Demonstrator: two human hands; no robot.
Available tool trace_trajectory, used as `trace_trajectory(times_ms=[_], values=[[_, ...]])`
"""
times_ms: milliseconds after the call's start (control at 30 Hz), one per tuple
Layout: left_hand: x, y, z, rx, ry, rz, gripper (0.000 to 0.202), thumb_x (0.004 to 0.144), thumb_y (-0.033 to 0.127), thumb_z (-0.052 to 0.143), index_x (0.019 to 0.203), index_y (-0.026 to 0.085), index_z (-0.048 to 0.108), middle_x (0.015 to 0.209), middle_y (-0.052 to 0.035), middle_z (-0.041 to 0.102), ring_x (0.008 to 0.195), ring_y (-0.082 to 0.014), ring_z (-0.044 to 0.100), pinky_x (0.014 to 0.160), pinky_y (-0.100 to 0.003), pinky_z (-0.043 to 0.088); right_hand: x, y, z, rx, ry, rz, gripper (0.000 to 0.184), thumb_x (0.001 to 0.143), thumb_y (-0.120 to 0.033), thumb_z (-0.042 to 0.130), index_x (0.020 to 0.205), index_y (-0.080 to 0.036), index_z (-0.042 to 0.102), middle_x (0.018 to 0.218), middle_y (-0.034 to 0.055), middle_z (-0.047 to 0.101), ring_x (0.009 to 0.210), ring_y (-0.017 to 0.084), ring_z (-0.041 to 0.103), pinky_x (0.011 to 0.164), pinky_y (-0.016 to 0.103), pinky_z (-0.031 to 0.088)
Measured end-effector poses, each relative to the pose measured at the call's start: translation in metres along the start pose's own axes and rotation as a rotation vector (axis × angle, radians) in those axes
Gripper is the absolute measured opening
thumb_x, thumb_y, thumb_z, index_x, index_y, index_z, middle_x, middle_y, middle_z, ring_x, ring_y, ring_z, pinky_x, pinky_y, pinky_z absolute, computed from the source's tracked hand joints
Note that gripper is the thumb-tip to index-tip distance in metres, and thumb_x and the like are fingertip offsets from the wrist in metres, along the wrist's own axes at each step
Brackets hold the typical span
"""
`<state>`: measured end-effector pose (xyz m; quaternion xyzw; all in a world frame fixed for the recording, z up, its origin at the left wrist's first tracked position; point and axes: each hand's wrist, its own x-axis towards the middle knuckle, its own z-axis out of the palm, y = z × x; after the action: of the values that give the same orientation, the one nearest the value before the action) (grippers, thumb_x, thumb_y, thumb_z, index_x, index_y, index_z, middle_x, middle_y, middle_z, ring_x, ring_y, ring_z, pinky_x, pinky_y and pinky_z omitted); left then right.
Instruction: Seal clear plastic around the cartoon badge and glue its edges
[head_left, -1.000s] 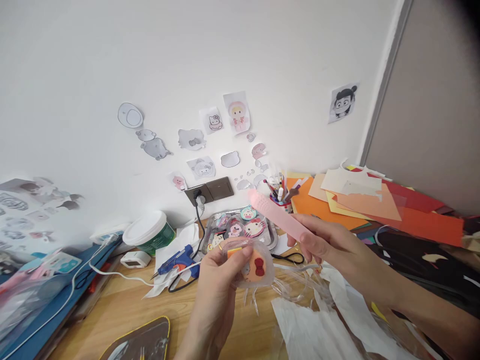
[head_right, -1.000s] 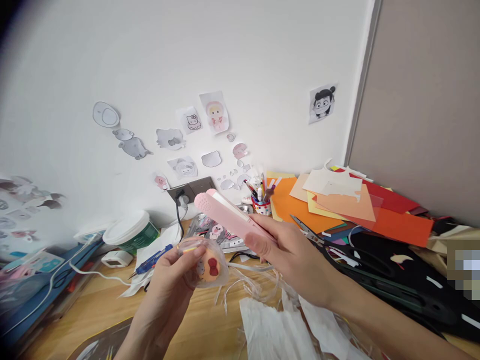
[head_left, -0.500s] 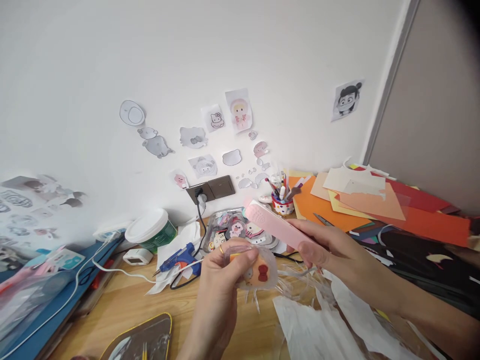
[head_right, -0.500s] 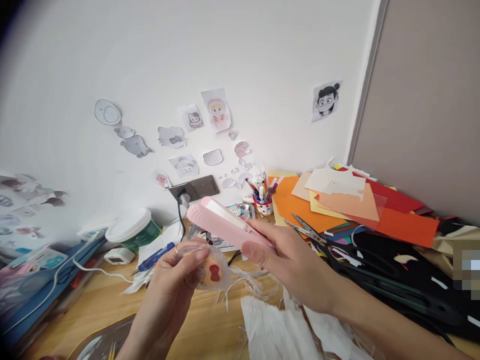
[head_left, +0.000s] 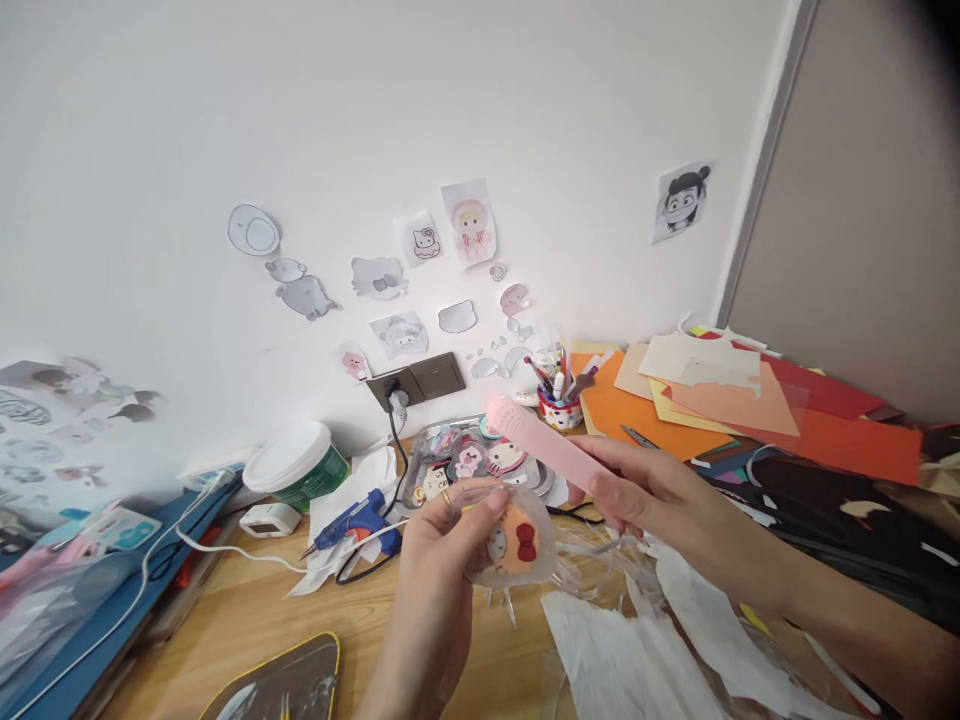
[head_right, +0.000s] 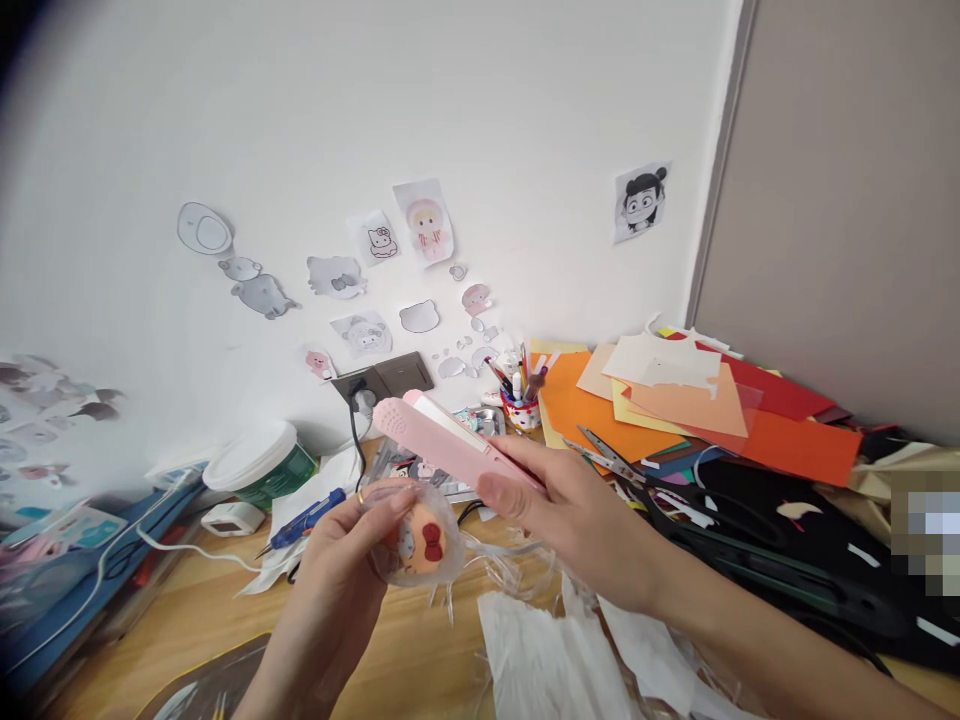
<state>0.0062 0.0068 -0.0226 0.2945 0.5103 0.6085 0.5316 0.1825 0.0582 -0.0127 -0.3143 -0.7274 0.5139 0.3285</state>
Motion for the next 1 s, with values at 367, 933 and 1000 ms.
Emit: trace_trajectory(times_ms=[367, 933, 1000], values=[[-0.001, -0.002, -0.001, 0.111, -0.005, 0.053, 0.009, 0.064, 0.022, 0.069, 0.06, 0.015, 0.065, 0.052, 0.0032, 0.053, 0.046, -0.0055, 0.04, 0.045, -0.017, 0.031, 0.0, 0.0, 0.001, -0.014, -0.002, -0.011, 0.032, 0.086, -0.05, 0.043, 0.082, -0.021, 0.055, 0.074, -0.0002, 0.051, 0.058, 0.011, 0.04, 0.05, 0.025, 0.031], [-0.003, 0.008, -0.001, -0.128, -0.148, -0.138, 0.02, 0.067, 0.016, 0.069, 0.085, 0.011, 0.062, 0.075, -0.0072, 0.067, 0.06, -0.0119, 0.059, 0.057, -0.022, 0.047, 0.002, 0.003, -0.011, 0.093, -0.115, 0.08, 0.034, 0.088, -0.049, 0.039, 0.076, -0.023, 0.058, 0.06, -0.0009, 0.044, 0.053, 0.013, 0.04, 0.049, 0.027, 0.03], [-0.002, 0.009, -0.001, -0.122, -0.075, -0.089, 0.025, 0.065, 0.017, 0.072, 0.087, 0.011, 0.061, 0.075, -0.0068, 0.067, 0.061, -0.0134, 0.06, 0.057, -0.023, 0.048, 0.002, 0.001, -0.01, 0.095, -0.128, 0.061, 0.033, 0.088, -0.047, 0.039, 0.077, -0.023, 0.058, 0.066, -0.0003, 0.046, 0.054, 0.012, 0.041, 0.05, 0.027, 0.032]])
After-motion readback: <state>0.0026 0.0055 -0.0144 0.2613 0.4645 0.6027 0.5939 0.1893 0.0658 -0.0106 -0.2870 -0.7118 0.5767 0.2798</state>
